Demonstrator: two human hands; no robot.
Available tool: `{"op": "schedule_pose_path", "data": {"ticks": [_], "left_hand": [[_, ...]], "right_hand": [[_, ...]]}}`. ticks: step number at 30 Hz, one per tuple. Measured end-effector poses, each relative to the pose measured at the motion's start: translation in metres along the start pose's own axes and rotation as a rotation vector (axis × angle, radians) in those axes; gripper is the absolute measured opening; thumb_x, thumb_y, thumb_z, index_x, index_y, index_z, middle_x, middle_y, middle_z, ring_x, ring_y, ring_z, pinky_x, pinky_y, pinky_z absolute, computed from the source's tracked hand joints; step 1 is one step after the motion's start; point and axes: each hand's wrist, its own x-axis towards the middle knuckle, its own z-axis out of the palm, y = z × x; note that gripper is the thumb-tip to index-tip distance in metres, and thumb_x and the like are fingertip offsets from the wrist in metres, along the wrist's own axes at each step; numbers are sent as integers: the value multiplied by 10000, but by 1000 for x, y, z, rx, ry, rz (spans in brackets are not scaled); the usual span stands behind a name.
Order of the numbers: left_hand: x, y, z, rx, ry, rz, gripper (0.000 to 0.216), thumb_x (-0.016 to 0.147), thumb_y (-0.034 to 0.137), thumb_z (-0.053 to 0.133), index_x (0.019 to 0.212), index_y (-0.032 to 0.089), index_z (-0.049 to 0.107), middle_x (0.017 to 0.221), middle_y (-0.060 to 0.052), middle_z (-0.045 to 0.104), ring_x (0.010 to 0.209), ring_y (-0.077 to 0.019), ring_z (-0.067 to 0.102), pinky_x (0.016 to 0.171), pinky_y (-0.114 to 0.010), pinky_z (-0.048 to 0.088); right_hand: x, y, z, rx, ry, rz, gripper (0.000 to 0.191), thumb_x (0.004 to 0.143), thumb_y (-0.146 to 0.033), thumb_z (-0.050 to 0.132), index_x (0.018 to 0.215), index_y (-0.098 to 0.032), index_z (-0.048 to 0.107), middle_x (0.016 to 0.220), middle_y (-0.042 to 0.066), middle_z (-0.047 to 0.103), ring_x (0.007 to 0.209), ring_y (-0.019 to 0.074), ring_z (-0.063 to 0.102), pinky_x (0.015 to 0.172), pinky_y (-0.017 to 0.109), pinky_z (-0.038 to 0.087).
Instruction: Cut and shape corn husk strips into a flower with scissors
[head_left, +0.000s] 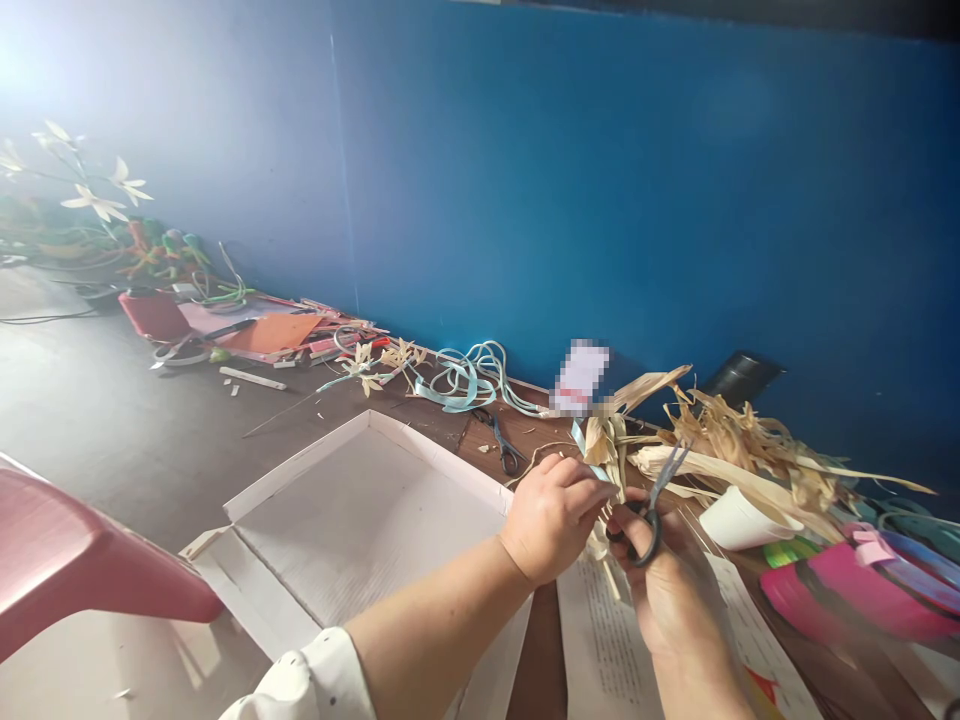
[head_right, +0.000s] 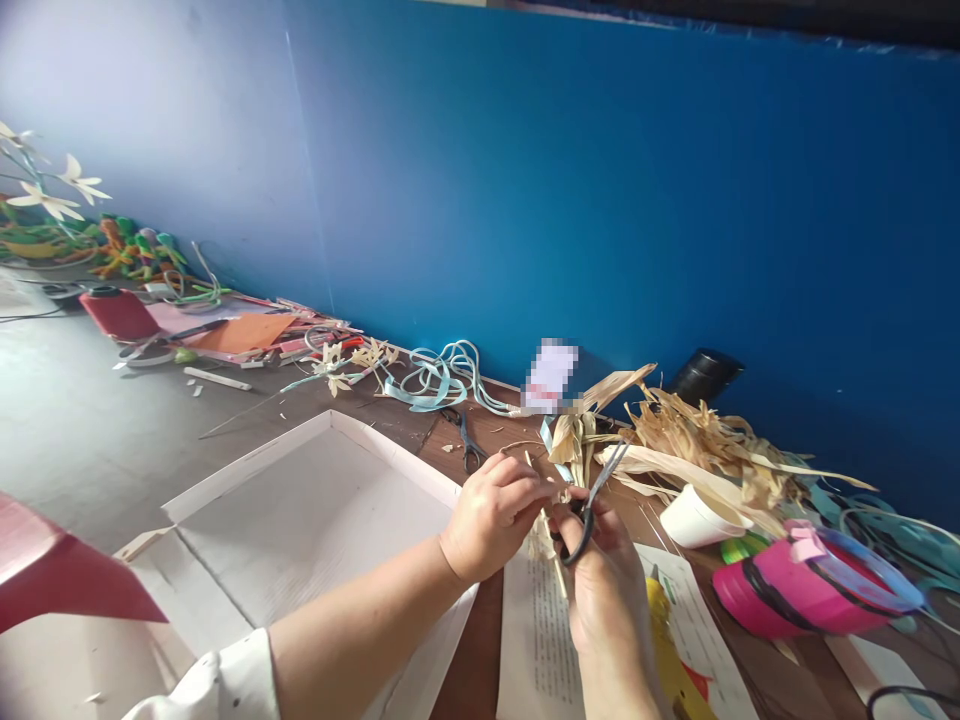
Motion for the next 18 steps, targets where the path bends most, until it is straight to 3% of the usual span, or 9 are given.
{"op": "schedule_pose_path", "data": {"ticks": [2, 4, 6, 8, 12, 18], "left_hand": [[1, 0, 3, -124, 26, -204, 229, 861, 224, 513, 1038, 210, 657, 904, -53, 648, 829, -152, 554, 788, -303, 455], [3, 0, 4, -335, 20, -497, 195, 833, 268, 551, 965, 183, 667, 853, -51, 651, 751, -136, 552, 702, -273, 462], [6, -1, 4, -630, -79, -786, 236, 801, 365, 592, 851, 149, 670, 796, -54, 647, 655, -112, 528, 584, -239, 436], [7, -2, 3, -927, -212, -973, 351, 751, 474, 632, 793, 127, 665, 793, -60, 640, 610, -90, 492, 514, -212, 390], [7, -3, 2, -1284, -241, -1059, 389, 608, 459, 772, 777, 127, 657, 785, -20, 592, 597, -48, 439, 485, -166, 329], [6, -5, 5, -1367, -148, -1079, 382, 528, 379, 836, 725, 124, 630, 631, 28, 502, 539, -33, 393, 458, -160, 275]], "right_hand": [[2, 3, -4, -63, 29, -91, 436, 525, -300, 849, 914, -220, 667, 692, -39, 635, 593, 104, 538, 485, 178, 418], [3, 7, -8, -113, 47, -172, 408, 588, -317, 821, 957, -238, 667, 725, -34, 647, 626, 120, 558, 535, 206, 443], [3, 9, -11, -127, 40, -226, 379, 616, -315, 806, 961, -246, 664, 753, -27, 653, 634, 130, 572, 566, 231, 458], [1, 11, -11, -115, 5, -244, 366, 626, -309, 801, 958, -244, 661, 759, -21, 657, 624, 135, 586, 577, 249, 470], [-3, 16, -10, -103, -50, -212, 372, 637, -293, 804, 974, -241, 655, 814, -17, 676, 700, 129, 622, 631, 228, 491], [-4, 19, -8, -91, -78, -115, 396, 634, -299, 814, 990, -238, 651, 836, -27, 664, 672, 100, 581, 563, 180, 469]]}}
